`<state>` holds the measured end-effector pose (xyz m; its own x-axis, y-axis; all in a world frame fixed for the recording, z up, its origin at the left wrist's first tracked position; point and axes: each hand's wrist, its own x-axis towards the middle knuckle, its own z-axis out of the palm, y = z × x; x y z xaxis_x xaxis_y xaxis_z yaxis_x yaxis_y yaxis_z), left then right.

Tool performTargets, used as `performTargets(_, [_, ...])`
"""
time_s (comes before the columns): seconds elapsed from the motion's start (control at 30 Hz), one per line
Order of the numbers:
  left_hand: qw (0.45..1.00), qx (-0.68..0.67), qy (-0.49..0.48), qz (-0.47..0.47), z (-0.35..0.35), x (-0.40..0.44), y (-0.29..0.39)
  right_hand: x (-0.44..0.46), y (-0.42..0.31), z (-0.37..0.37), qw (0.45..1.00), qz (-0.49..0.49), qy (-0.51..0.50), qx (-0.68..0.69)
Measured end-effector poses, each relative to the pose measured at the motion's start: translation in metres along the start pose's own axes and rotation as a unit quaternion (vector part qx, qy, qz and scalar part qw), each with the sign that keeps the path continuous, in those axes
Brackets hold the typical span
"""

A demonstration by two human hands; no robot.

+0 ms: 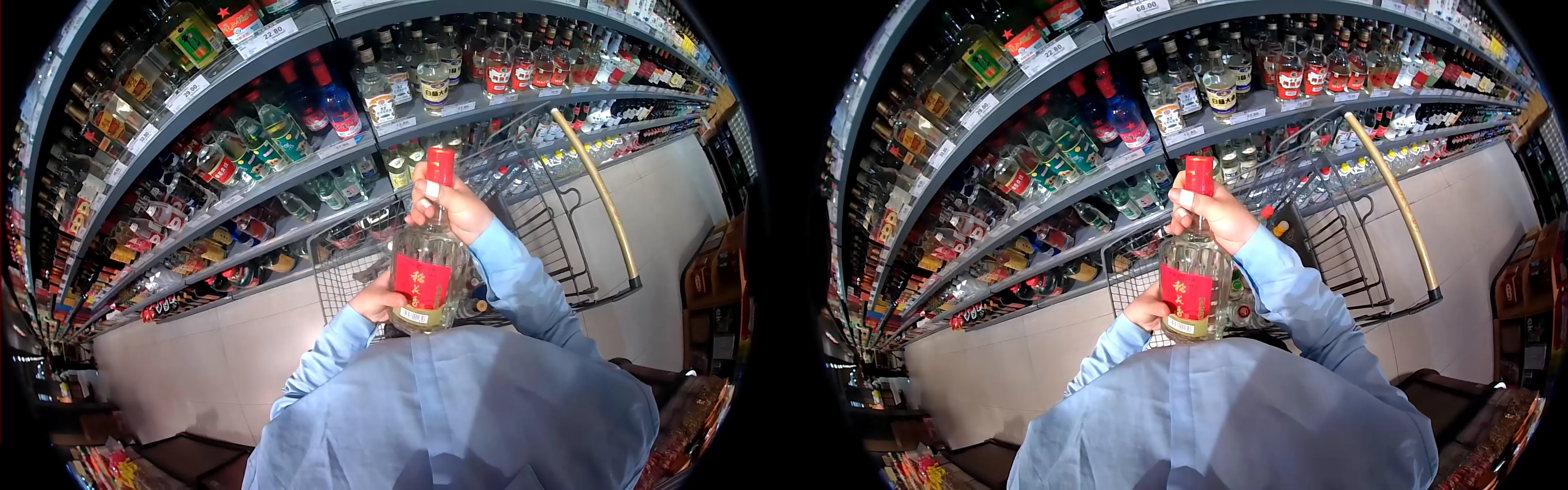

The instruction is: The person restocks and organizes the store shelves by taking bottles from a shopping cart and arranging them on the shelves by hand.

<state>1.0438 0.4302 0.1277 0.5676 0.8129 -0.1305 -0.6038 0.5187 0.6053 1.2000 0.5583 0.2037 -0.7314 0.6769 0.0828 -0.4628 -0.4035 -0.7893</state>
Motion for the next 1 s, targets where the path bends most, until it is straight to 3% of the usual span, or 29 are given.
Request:
performTargets(0.13, [0.998,0.024,0.054,-0.003,0.002,-0.002,-0.009,0.001,0.001,0.003,0.999,0.032,0.042,0.002])
performTargets(0.27, [0.996,0.042,0.076,0.03,0.014,0.0,-0.01,0.007,0.003,-0.001,0.999,0.019,-0.002,0.031])
performTargets(0.4, [0.994,0.04,0.099,0.035,0.028,-0.001,0.0,0.006,-0.013,0.016,0.997,-0.055,0.037,-0.03])
performTargets(0.47, [0.994,0.032,0.086,0.052,0.029,-0.002,0.003,0.003,-0.021,0.024,0.986,-0.115,0.027,-0.117])
performTargets(0.53, [0.996,0.008,0.069,0.055,0.028,-0.003,0.007,-0.001,-0.024,0.037,0.979,-0.167,0.029,-0.109])
performTargets(0.63, [0.994,0.025,0.061,0.085,0.037,-0.007,0.018,-0.001,-0.014,0.03,0.927,-0.22,0.01,-0.304])
performTargets(0.77, [0.995,0.025,0.048,0.079,0.033,-0.013,0.02,0.001,-0.014,0.035,0.966,-0.139,-0.042,-0.212])
performTargets(0.87, [0.995,0.013,0.055,0.087,0.03,-0.018,0.019,0.006,-0.005,0.037,0.964,-0.176,-0.057,-0.189])
performTargets(1.0, [0.996,-0.003,0.052,0.073,0.03,-0.025,0.023,0.008,0.0,0.047,0.977,-0.146,-0.019,-0.153])
